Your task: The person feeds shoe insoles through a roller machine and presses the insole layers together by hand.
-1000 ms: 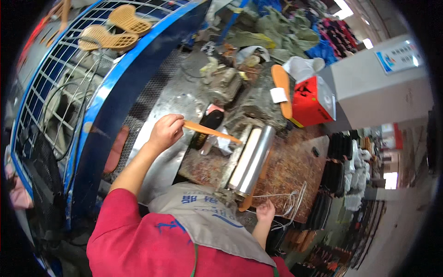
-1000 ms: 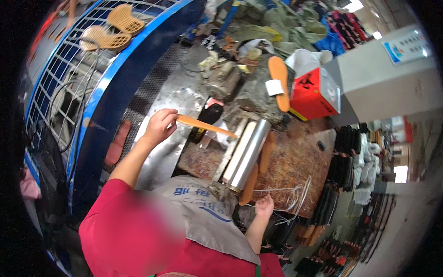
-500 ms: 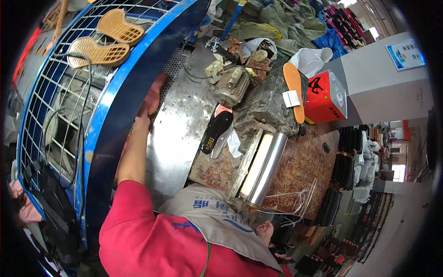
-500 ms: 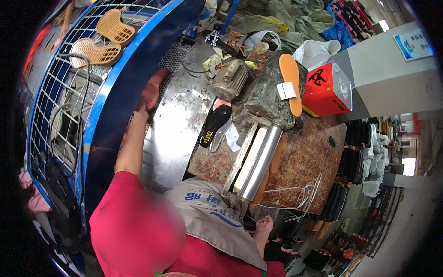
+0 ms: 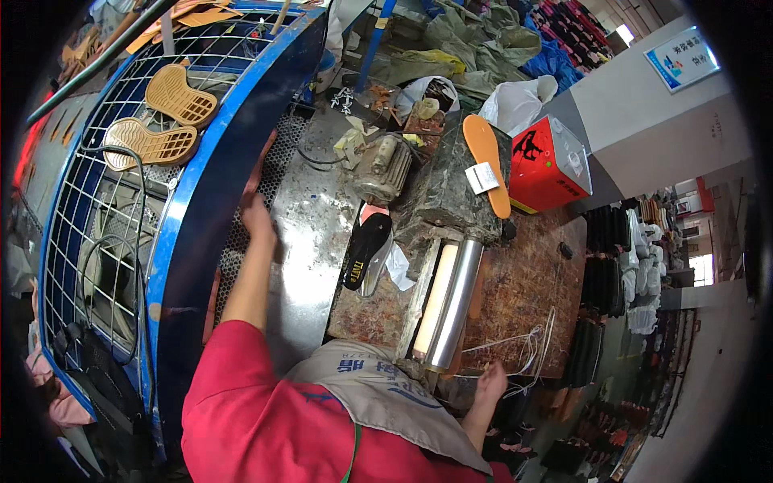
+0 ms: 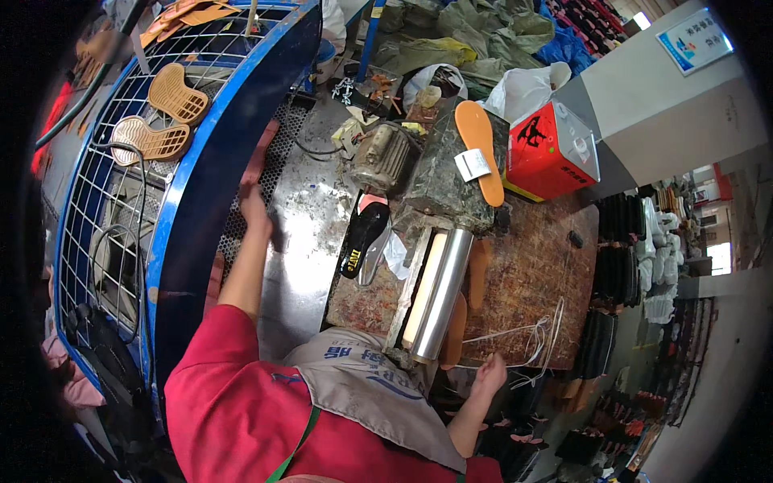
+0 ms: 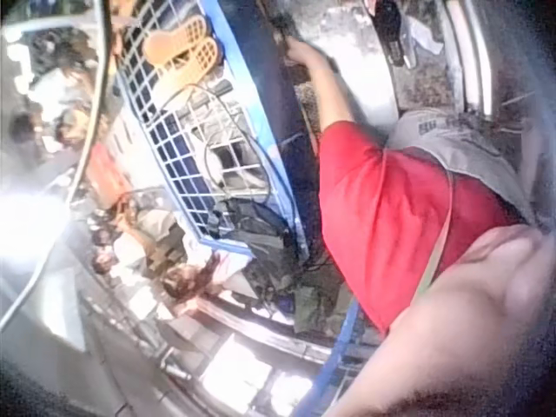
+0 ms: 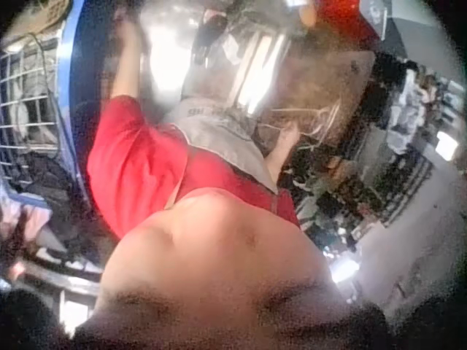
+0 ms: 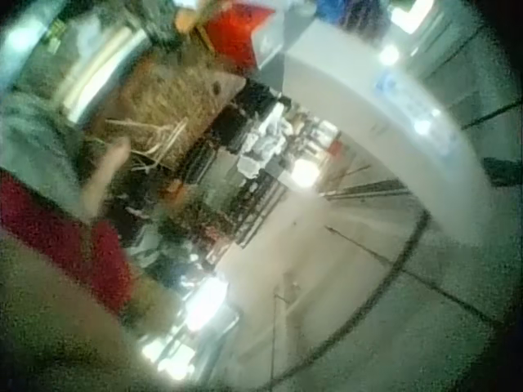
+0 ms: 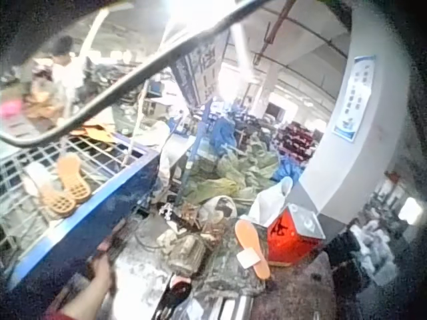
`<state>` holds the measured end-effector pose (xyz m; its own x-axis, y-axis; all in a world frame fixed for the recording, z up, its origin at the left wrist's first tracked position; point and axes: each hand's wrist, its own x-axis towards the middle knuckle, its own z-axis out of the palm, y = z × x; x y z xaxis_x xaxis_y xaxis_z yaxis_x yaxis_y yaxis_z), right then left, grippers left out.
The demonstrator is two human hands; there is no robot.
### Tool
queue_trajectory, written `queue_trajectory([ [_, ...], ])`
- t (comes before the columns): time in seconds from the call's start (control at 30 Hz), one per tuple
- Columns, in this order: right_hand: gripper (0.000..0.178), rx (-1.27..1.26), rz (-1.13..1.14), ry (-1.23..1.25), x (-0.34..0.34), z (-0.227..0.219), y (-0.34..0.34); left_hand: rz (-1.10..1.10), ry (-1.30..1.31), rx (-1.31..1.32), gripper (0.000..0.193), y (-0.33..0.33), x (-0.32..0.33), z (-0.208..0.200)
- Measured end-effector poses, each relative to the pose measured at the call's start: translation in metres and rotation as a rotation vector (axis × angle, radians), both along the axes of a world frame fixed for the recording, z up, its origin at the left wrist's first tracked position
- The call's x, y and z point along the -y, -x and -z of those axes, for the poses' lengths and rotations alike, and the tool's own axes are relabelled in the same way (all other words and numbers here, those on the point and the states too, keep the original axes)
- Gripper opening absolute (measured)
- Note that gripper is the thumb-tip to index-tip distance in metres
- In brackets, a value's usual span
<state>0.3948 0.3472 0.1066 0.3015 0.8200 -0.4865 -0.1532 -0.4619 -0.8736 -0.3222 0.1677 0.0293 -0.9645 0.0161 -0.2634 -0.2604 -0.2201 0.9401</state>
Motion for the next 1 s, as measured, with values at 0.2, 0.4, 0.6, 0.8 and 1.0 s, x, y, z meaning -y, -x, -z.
queue_trajectory([
  [0.2,0.017,0.270,-0.483,-0.564,-0.011,-0.176,0.179,0.731,-0.926,0.299,0.082,-0.212,0.001,-0.216],
  [0.4,0.014,0.528,-1.014,-1.323,0.059,-0.294,0.269,1.083,-1.109,0.365,0.102,-0.294,0.014,-0.304],
  [0.6,0.021,0.648,-0.902,-1.560,0.088,-0.308,0.257,1.208,-1.083,0.311,0.107,-0.335,0.023,-0.323],
  [0.8,0.020,0.762,-0.759,-1.601,0.103,-0.305,0.234,1.311,-0.970,0.064,0.107,-0.352,0.027,-0.322],
  [1.0,0.018,0.913,-0.689,-1.604,0.114,-0.304,0.221,1.392,-0.919,-0.054,0.105,-0.360,0.029,-0.319],
])
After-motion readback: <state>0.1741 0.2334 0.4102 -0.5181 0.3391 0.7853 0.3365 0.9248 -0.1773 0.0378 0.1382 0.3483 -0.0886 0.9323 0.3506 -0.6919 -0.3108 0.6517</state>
